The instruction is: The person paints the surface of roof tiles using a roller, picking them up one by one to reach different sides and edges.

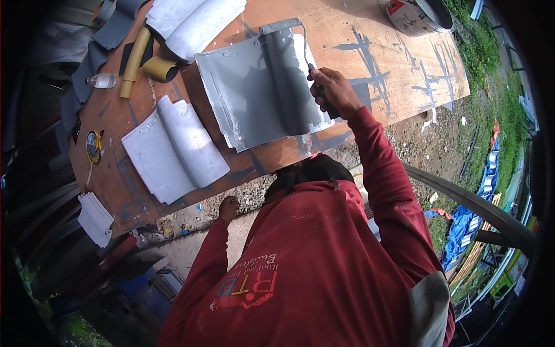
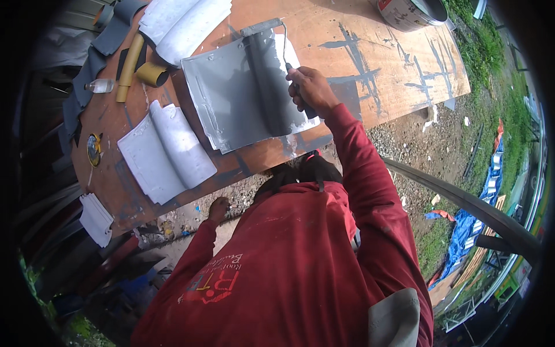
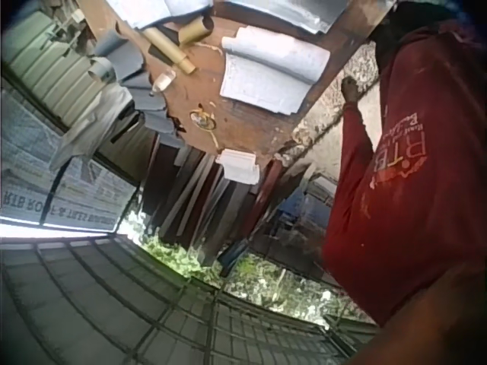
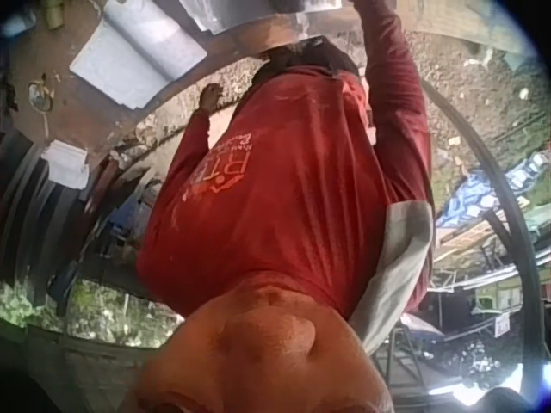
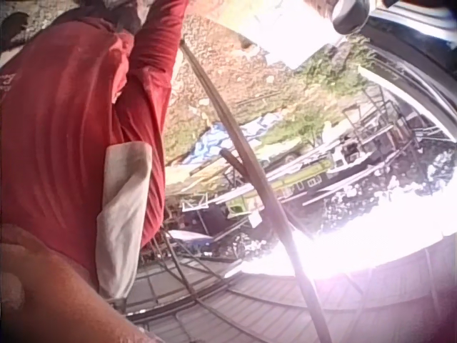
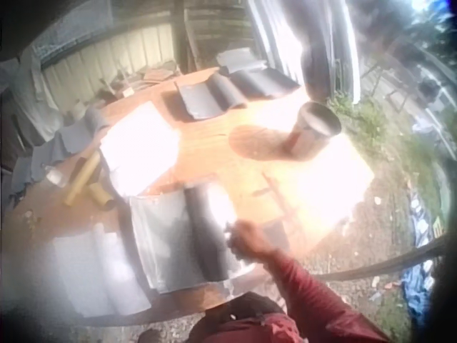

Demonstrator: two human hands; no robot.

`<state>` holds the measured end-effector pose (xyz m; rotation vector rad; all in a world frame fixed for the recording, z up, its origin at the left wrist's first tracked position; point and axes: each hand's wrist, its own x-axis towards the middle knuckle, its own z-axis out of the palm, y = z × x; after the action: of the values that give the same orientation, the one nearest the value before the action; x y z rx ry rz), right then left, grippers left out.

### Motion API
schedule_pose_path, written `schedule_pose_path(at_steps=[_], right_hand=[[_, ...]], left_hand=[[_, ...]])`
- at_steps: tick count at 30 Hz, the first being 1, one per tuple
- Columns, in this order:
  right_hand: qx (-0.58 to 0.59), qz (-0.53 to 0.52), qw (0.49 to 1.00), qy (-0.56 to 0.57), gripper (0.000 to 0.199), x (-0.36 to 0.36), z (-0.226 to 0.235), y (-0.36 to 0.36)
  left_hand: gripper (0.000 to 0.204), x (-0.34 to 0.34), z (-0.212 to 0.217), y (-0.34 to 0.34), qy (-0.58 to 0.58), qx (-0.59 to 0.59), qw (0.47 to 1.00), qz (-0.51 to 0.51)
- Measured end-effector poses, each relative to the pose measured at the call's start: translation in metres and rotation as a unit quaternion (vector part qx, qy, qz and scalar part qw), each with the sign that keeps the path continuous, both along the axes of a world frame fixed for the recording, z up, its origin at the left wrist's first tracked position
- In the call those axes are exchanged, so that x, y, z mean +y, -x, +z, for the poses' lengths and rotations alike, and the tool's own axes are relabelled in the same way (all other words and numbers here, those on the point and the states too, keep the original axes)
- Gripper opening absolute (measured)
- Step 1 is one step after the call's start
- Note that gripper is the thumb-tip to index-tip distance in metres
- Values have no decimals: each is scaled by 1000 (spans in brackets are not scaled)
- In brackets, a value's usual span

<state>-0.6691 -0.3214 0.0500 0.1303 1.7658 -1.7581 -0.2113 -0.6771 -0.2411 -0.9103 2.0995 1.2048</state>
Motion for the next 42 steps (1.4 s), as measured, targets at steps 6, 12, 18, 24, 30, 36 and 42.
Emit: schedule_pose_path(at_steps=[6, 12, 18, 24, 30, 36, 42], right_hand=[[39, 54, 997, -32, 34, 56, -11, -40], [-130, 98, 986, 43, 31, 161, -14, -170], [-28, 117, 990, 68, 30, 145, -42, -143], [108, 68, 992, 7, 38, 32, -37, -4], [102, 75, 992, -21, 41, 25, -25, 11], [-44, 107, 992, 40, 32, 136, -57, -136], [18, 222, 974, -46, 31, 230, -36, -178]], left_hand=[[34, 86, 83, -12, -4, -12, 999, 50], [31, 147, 147, 24, -27, 30, 989, 142], [33, 132, 154, 49, 37, 32, 997, 63], [30, 120, 162, 31, 122, 24, 992, 20], [32, 140, 150, -33, 47, -6, 996, 81], [34, 163, 140, -85, 66, 15, 998, 18], [33, 148, 134, -44, 73, -31, 996, -51]])
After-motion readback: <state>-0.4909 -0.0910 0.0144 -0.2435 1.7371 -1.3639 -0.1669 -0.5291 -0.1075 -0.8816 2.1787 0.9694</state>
